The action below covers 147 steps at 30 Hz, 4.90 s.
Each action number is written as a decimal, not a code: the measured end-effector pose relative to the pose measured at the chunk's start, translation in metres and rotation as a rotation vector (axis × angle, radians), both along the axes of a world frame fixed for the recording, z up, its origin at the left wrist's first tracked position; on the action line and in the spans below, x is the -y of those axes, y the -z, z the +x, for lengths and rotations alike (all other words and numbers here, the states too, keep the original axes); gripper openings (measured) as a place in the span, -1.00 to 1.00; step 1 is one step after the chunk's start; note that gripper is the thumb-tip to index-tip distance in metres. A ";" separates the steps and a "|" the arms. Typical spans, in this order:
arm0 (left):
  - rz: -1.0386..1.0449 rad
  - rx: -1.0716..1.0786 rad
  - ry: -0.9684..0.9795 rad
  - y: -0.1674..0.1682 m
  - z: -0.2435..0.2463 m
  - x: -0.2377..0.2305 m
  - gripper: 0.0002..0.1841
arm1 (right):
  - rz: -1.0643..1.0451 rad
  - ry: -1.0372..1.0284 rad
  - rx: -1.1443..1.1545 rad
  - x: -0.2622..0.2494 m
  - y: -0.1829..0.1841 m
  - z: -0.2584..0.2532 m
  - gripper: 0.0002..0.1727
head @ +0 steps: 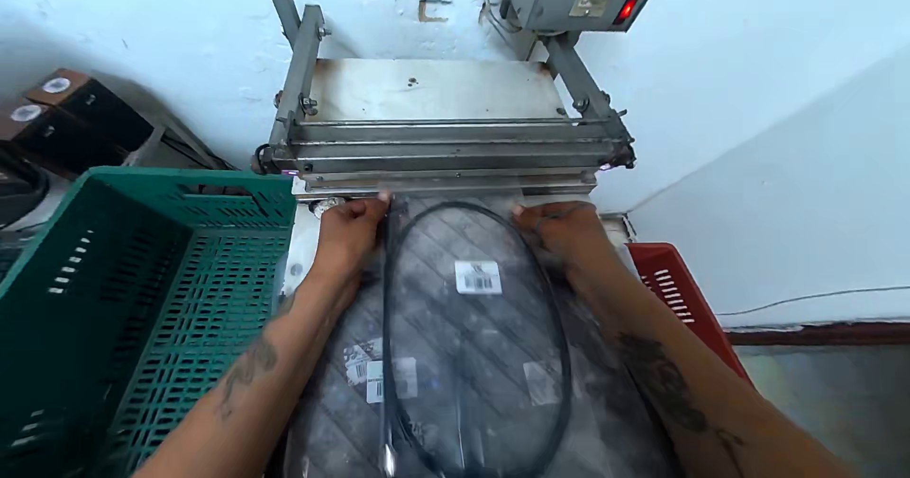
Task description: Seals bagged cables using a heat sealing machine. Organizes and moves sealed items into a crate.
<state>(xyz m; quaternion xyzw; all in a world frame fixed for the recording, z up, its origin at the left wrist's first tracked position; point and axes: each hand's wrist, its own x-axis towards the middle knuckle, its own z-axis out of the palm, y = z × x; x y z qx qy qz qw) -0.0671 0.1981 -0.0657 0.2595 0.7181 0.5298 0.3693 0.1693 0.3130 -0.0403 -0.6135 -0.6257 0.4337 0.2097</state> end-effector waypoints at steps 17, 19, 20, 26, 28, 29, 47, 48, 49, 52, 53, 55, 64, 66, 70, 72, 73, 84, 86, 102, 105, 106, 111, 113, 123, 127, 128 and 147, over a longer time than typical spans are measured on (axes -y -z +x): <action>-0.082 -0.577 0.118 0.000 -0.021 0.179 -0.47 | 0.700 -1.014 0.083 0.156 0.015 0.044 -0.60; 0.094 -0.185 0.091 -0.019 -0.027 0.180 -0.57 | 0.506 -0.824 -0.119 0.160 0.004 0.046 -0.32; 0.172 -0.002 0.090 -0.028 -0.026 0.176 -0.55 | 0.392 -0.693 -0.244 0.163 -0.002 0.043 -0.19; 0.131 0.225 0.147 -0.025 -0.006 0.099 -0.71 | 0.122 -0.193 -0.451 0.156 -0.024 0.015 -0.72; 0.022 0.295 0.057 -0.029 0.000 0.075 -0.60 | 0.236 -0.188 -0.280 0.138 -0.026 0.023 -0.69; 0.002 0.334 0.046 -0.029 -0.001 0.065 -0.60 | 0.286 -0.182 -0.177 0.126 -0.027 0.027 -0.72; -0.024 0.191 -0.218 0.012 -0.004 -0.022 -0.74 | 0.022 0.114 -0.047 0.001 0.011 -0.010 -0.75; -0.022 0.162 -0.212 0.014 -0.004 -0.021 -0.72 | 0.029 0.107 -0.049 0.002 0.013 -0.010 -0.75; -0.018 0.145 -0.208 0.015 -0.004 -0.020 -0.71 | 0.038 0.107 -0.054 0.002 0.014 -0.009 -0.76; -0.010 0.135 -0.222 0.017 -0.004 -0.022 -0.70 | 0.024 0.105 -0.044 -0.001 0.013 -0.009 -0.76; -0.020 0.135 -0.227 0.017 -0.004 -0.023 -0.70 | 0.010 0.105 -0.025 -0.003 0.013 -0.010 -0.75; -0.050 0.124 -0.219 0.018 -0.003 -0.025 -0.71 | -0.021 0.082 0.013 -0.005 0.013 -0.010 -0.73; -0.059 -0.856 0.172 -0.017 0.017 0.119 -0.23 | 0.625 -0.179 0.319 0.078 -0.045 0.064 -0.46; -0.209 -0.896 0.090 0.004 -0.001 0.153 -0.06 | 0.767 -0.408 0.307 0.122 -0.035 0.051 -0.19; -0.438 -0.653 0.089 0.015 -0.021 0.173 -0.24 | 0.672 -1.061 0.216 0.182 0.010 0.019 -0.55; -0.350 -0.615 0.053 0.018 -0.029 0.185 -0.38 | 0.641 -1.042 0.229 0.180 0.014 0.027 -0.59; -0.245 -0.631 0.028 0.020 -0.034 0.190 -0.41 | 0.623 -1.007 0.206 0.175 0.014 0.032 -0.53; 0.058 0.291 0.071 -0.034 -0.001 0.090 -0.59 | 0.216 -0.134 -0.384 0.159 -0.029 0.009 -0.71; -0.006 0.395 0.045 -0.037 0.002 0.071 -0.55 | 0.308 -0.145 -0.233 0.141 -0.033 0.020 -0.68; -0.039 0.097 -0.203 0.017 0.002 -0.017 -0.70 | -0.017 0.106 -0.054 -0.007 0.009 -0.009 -0.70; -0.028 0.114 -0.222 0.016 0.002 -0.020 -0.70 | -0.036 0.130 -0.086 -0.010 0.010 -0.012 -0.71; -0.026 0.117 -0.227 0.016 0.001 -0.021 -0.70 | -0.041 0.128 -0.081 -0.011 0.010 -0.013 -0.71; -0.008 0.112 -0.224 0.019 -0.002 -0.020 -0.70 | -0.038 0.083 -0.060 -0.010 0.009 -0.012 -0.73; -0.023 0.103 -0.223 0.019 -0.002 -0.022 -0.69 | -0.053 0.072 -0.057 -0.013 0.009 -0.013 -0.74; -0.037 -0.596 0.190 -0.022 0.028 0.088 -0.53 | 0.547 -0.098 0.216 0.060 -0.040 0.055 -0.67; -0.314 -0.867 0.170 -0.003 0.026 0.168 -0.17 | 0.878 -0.571 0.204 0.143 -0.017 0.045 -0.32; -0.355 -0.863 0.171 0.001 0.029 0.172 -0.24 | 0.898 -0.775 0.161 0.162 -0.006 0.032 -0.42; 0.183 0.122 0.388 -0.030 -0.026 0.137 -0.51 | 0.167 -0.279 -0.322 0.182 -0.043 0.013 -0.70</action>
